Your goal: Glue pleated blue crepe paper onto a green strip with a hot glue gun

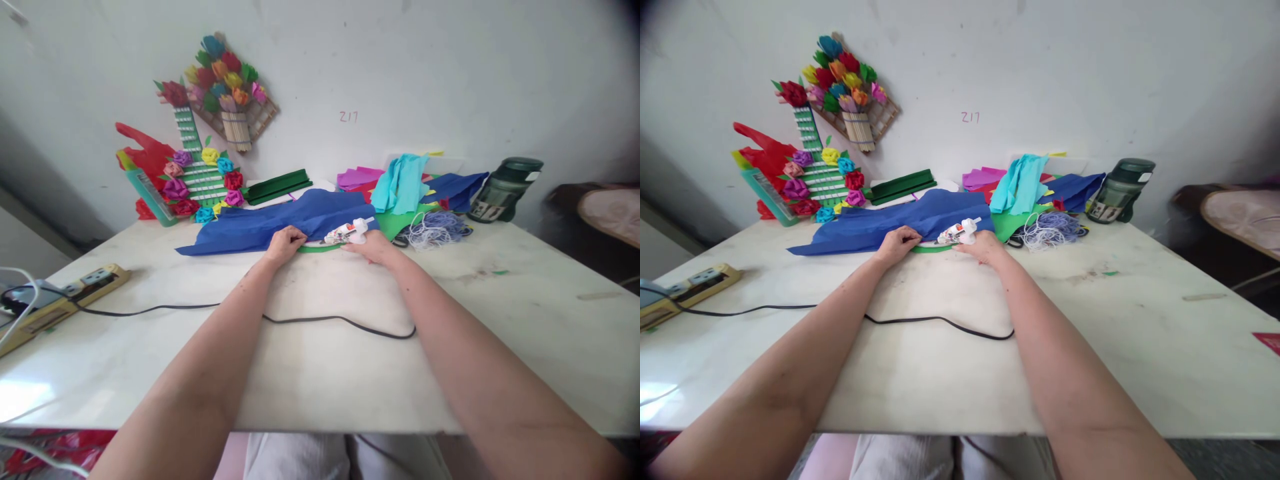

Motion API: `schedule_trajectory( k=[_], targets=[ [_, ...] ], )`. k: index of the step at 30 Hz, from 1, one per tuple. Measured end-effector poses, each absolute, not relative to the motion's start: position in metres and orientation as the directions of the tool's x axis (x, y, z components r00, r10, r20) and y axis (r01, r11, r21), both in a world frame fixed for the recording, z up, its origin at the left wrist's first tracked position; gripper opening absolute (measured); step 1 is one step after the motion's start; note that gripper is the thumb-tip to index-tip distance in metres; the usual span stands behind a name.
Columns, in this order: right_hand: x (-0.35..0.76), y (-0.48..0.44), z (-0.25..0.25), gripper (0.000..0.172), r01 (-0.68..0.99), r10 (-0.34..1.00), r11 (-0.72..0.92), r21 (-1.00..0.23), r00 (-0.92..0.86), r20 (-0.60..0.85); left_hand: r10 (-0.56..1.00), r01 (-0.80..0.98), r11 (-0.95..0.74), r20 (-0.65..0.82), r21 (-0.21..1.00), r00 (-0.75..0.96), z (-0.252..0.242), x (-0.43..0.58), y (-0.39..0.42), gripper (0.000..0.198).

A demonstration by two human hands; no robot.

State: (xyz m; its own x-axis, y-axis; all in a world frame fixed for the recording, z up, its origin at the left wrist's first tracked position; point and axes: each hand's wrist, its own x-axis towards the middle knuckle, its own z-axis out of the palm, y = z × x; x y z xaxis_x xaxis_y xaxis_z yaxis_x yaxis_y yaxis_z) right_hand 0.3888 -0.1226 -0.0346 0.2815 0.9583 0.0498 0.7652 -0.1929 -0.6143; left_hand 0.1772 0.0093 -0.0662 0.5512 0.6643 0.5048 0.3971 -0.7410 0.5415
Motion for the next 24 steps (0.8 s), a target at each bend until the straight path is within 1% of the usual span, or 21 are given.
schedule_trajectory(
  k=[9,13,18,24],
  targets=[
    [0.392,-0.128,-0.029,0.034,0.760,0.961,-0.199,-0.618,0.275,0.030,0.643,0.385,-0.760,0.523,0.523,0.559,-0.066,0.176,0.010,0.012],
    [0.393,-0.131,-0.029,0.029,0.721,0.958,-0.195,-0.665,0.284,0.027,0.646,0.381,-0.757,0.524,0.530,0.555,-0.066,0.176,0.009,0.013],
    [0.394,-0.132,-0.032,0.026,0.649,0.966,-0.149,-0.746,0.258,0.032,0.647,0.383,-0.756,0.517,0.531,0.560,-0.065,0.176,0.008,0.014],
    [0.393,-0.135,-0.029,0.027,0.653,0.970,-0.149,-0.743,0.242,0.017,0.649,0.388,-0.754,0.515,0.529,0.559,-0.066,0.175,0.009,0.015]
  ],
)
